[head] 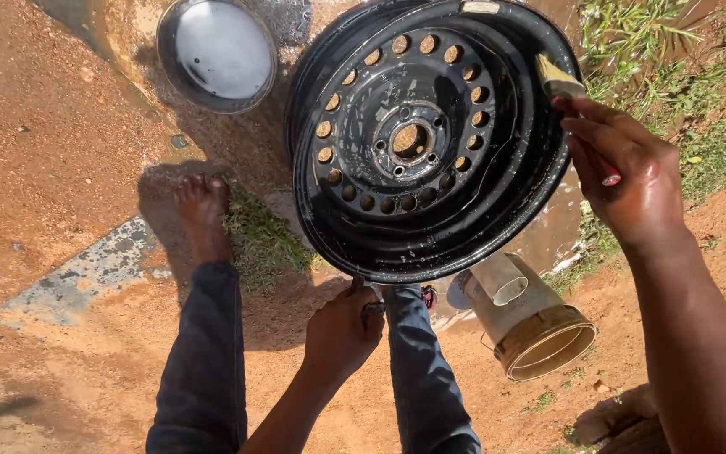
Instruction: Washing a black metal wheel rim using soapy water, a brush, and a cloth.
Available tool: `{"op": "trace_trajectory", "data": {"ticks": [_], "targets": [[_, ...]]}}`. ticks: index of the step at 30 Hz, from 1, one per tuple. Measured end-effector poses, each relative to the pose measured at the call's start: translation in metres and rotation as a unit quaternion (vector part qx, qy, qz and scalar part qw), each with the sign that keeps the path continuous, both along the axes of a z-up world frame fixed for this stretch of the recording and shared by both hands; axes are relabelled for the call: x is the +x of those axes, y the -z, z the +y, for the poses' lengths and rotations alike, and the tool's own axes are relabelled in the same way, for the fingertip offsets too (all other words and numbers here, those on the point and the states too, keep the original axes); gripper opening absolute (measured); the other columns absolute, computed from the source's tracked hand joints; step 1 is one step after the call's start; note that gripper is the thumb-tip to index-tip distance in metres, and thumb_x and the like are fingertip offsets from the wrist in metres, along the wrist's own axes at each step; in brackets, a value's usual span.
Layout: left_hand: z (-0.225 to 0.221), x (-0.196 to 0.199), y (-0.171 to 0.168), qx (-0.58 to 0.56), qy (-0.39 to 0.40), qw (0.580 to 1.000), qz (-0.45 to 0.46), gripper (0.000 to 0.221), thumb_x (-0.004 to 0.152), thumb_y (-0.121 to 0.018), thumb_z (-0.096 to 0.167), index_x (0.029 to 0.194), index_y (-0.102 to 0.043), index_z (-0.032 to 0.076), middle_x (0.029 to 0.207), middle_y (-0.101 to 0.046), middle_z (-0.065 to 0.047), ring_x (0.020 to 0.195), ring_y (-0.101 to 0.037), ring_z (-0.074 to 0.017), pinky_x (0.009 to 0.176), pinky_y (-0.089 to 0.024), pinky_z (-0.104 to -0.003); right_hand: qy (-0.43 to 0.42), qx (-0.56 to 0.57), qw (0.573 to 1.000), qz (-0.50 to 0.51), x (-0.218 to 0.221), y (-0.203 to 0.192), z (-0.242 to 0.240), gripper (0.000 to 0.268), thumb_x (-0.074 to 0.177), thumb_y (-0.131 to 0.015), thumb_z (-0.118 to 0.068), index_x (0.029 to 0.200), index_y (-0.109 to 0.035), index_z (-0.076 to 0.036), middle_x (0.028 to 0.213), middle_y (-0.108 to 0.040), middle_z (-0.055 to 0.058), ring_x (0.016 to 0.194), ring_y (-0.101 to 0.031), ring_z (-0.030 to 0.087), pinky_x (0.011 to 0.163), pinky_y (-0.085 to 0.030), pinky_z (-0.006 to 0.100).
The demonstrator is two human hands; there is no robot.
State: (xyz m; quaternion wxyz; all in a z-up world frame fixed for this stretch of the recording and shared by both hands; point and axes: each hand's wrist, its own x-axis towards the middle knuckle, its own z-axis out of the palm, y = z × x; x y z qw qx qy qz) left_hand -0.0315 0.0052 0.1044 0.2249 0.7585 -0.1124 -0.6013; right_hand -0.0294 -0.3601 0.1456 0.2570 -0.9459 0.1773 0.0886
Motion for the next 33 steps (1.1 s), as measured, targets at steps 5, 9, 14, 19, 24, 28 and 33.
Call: {"op": "trace_trajectory", "data": {"ticks": [5,9,14,19,24,28,33], "targets": [[0.003,-0.006,-0.004,-0.015,0.023,1.0,-0.004,0.02,0.084,-0.063,0.018,0.1,-0.072,0.011,0.089,-0.072,-0.012,0.067,-0.071,-0.026,0.064,-0.058,-0.042,0.065,-0.046,0.966,0.244,-0.072,0.047,0.03,0.021,0.102,-0.065,-0.007,0.121,-0.072,-0.008,0.122,-0.074,0.017,0.079,-0.078,0.024,0.061,-0.06,0.032],[0.001,0.0,0.002,-0.037,0.025,0.999,-0.023,0.024,0.081,-0.067,0.018,0.103,-0.073,0.01,0.097,-0.071,-0.014,0.069,-0.072,-0.0291,0.063,-0.058,-0.043,0.104,0.284,0.929,0.212,-0.185,0.083,0.123,0.035,0.089,-0.071,-0.004,0.122,-0.073,-0.017,0.122,-0.075,0.011,0.097,-0.076,0.019,0.077,-0.068,0.033],[0.007,-0.002,-0.009,-0.013,0.088,0.996,0.008,0.025,0.083,-0.069,0.022,0.103,-0.072,0.009,0.091,-0.071,-0.013,0.072,-0.071,-0.0291,0.066,-0.058,-0.043,0.284,0.284,0.858,0.32,-0.139,0.108,0.052,0.033,0.099,-0.059,-0.005,0.125,-0.075,-0.015,0.108,-0.08,0.01,0.08,-0.072,0.015,0.066,-0.06,0.029],[0.004,-0.008,-0.008,-0.024,0.099,0.995,0.008,0.027,0.081,-0.07,0.019,0.107,-0.072,0.009,0.091,-0.071,-0.014,0.072,-0.071,-0.031,0.066,-0.056,-0.045,-0.037,-0.019,0.995,0.091,-0.08,0.119,0.003,0.04,0.101,-0.056,-0.006,0.139,-0.067,-0.003,0.111,-0.073,0.014,0.077,-0.064,0.014,0.057,-0.056,0.026],[0.006,-0.016,-0.003,-0.07,0.09,0.993,-0.026,0.032,0.078,-0.075,0.024,0.104,-0.071,0.007,0.091,-0.07,-0.016,0.075,-0.071,-0.0323,0.068,-0.057,-0.046,-0.109,0.251,0.96,0.062,-0.169,0.129,0.068,0.035,0.112,-0.05,-0.034,0.123,-0.067,-0.006,0.086,-0.065,0.005,0.059,-0.057,-0.003,0.047,-0.046,0.014],[0.007,-0.004,-0.013,-0.054,0.106,0.993,0.015,0.03,0.078,-0.075,0.025,0.102,-0.07,0.007,0.09,-0.069,-0.016,0.077,-0.071,-0.0322,0.07,-0.056,-0.047,-0.462,-0.376,0.802,0.04,-0.189,0.181,-0.017,0.029,0.112,-0.05,-0.029,0.109,-0.061,-0.002,0.067,-0.054,0.001,0.046,-0.043,0.008,0.04,-0.043,0.021],[0.003,-0.012,-0.016,-0.049,0.177,0.983,-0.002,0.029,0.082,-0.074,0.027,0.1,-0.069,0.005,0.089,-0.069,-0.016,0.078,-0.07,-0.0326,0.07,-0.054,-0.049,-0.351,-0.198,0.915,0.019,0.074,0.053,0.014,0.03,0.107,-0.047,-0.012,0.125,-0.07,-0.014,0.129,-0.071,0.009,0.094,-0.069,0.017,0.071,-0.061,0.028]]}}
